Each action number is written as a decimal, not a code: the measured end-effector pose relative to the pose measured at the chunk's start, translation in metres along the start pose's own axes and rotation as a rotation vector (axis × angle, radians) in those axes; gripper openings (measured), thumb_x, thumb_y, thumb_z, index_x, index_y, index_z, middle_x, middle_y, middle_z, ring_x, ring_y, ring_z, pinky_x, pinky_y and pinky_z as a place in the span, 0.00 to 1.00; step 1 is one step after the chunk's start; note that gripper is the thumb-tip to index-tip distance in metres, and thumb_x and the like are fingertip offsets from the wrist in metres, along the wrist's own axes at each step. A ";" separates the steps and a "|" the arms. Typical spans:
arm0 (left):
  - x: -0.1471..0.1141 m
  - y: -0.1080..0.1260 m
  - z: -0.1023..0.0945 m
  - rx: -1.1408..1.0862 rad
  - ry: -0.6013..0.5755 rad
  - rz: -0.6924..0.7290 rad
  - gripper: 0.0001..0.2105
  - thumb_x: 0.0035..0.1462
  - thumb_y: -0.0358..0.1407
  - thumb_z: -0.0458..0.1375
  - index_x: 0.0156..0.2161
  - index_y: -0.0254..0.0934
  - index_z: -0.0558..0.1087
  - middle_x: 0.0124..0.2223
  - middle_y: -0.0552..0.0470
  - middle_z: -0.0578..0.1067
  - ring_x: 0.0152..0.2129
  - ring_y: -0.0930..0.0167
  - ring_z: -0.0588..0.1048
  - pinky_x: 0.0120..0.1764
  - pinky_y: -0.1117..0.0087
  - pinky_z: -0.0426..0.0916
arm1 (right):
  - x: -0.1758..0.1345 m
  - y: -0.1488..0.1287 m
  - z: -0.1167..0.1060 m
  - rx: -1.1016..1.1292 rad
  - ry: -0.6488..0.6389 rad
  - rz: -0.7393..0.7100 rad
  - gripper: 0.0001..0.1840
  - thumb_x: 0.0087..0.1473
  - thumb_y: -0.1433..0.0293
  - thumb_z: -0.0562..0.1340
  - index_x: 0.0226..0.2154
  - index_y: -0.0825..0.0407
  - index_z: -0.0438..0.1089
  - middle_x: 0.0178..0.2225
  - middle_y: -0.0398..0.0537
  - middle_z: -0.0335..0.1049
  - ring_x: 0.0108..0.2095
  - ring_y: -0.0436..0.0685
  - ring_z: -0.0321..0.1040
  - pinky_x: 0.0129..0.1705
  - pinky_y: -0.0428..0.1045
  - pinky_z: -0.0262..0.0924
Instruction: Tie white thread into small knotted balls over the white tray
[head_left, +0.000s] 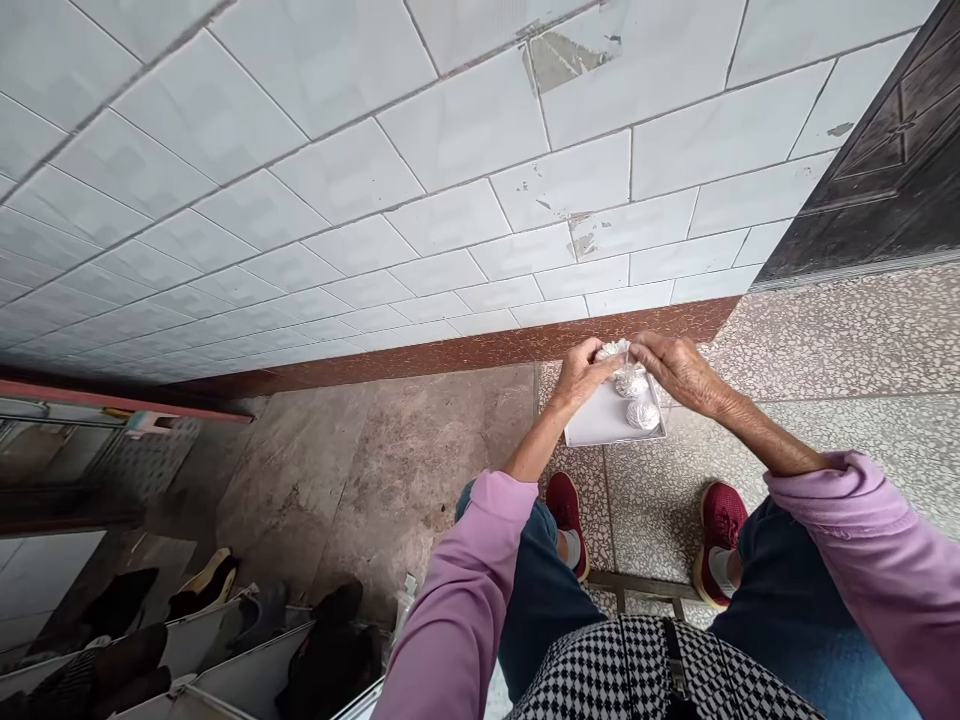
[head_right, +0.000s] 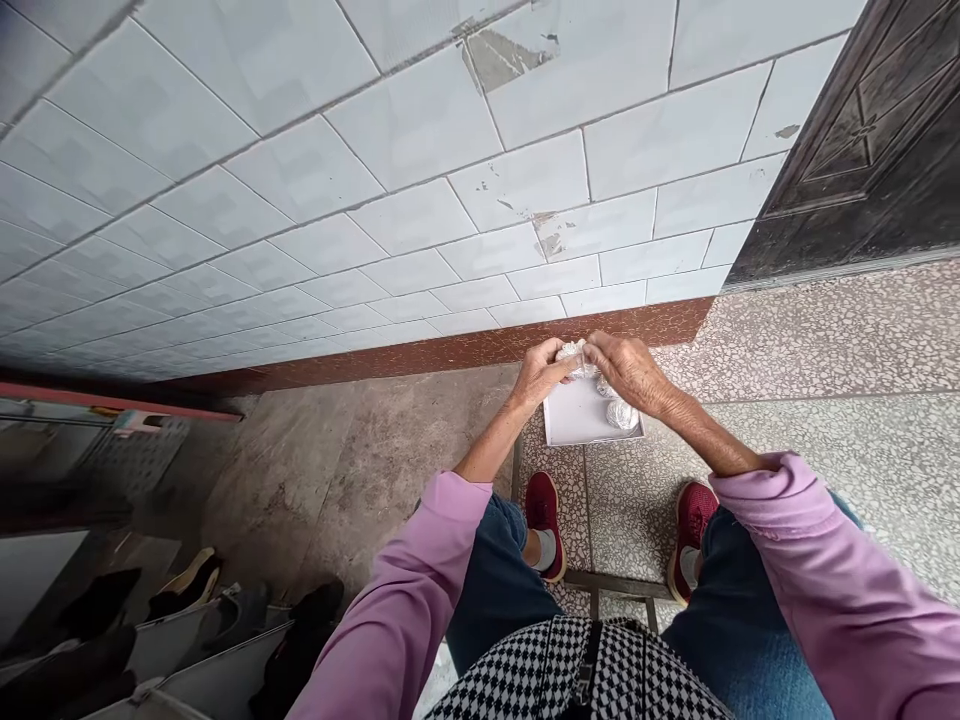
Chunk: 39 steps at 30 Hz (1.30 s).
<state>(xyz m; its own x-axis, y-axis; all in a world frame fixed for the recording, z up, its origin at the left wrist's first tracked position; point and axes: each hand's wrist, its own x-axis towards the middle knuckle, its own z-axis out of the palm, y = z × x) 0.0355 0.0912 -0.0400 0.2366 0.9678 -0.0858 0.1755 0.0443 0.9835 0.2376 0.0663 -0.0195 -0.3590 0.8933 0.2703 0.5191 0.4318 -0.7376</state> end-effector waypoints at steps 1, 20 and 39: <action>-0.002 0.001 0.001 -0.014 -0.078 -0.023 0.27 0.46 0.59 0.72 0.30 0.37 0.69 0.28 0.57 0.69 0.25 0.75 0.70 0.29 0.73 0.68 | 0.002 0.003 -0.006 0.005 0.034 -0.001 0.22 0.74 0.54 0.51 0.33 0.49 0.65 0.28 0.48 0.69 0.28 0.56 0.65 0.35 0.52 0.55; -0.014 0.028 0.010 -0.474 -0.117 -0.122 0.34 0.38 0.52 0.79 0.45 0.38 0.71 0.44 0.49 0.79 0.33 0.71 0.78 0.34 0.67 0.76 | 0.010 0.019 -0.004 0.370 -0.014 0.097 0.33 0.65 0.39 0.60 0.27 0.51 0.66 0.25 0.43 0.63 0.28 0.53 0.58 0.32 0.50 0.53; -0.010 0.015 -0.008 -0.232 0.040 -0.008 0.27 0.40 0.47 0.78 0.43 0.36 0.76 0.39 0.50 0.81 0.35 0.70 0.77 0.41 0.69 0.71 | 0.004 -0.017 -0.004 0.239 -0.035 -0.038 0.32 0.70 0.42 0.55 0.27 0.50 0.66 0.24 0.43 0.62 0.26 0.53 0.59 0.33 0.51 0.54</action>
<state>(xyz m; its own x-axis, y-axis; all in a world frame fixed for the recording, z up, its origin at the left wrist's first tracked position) 0.0277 0.0840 -0.0235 0.1973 0.9760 -0.0919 -0.0481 0.1033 0.9935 0.2305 0.0632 -0.0030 -0.4037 0.8704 0.2817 0.3077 0.4191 -0.8542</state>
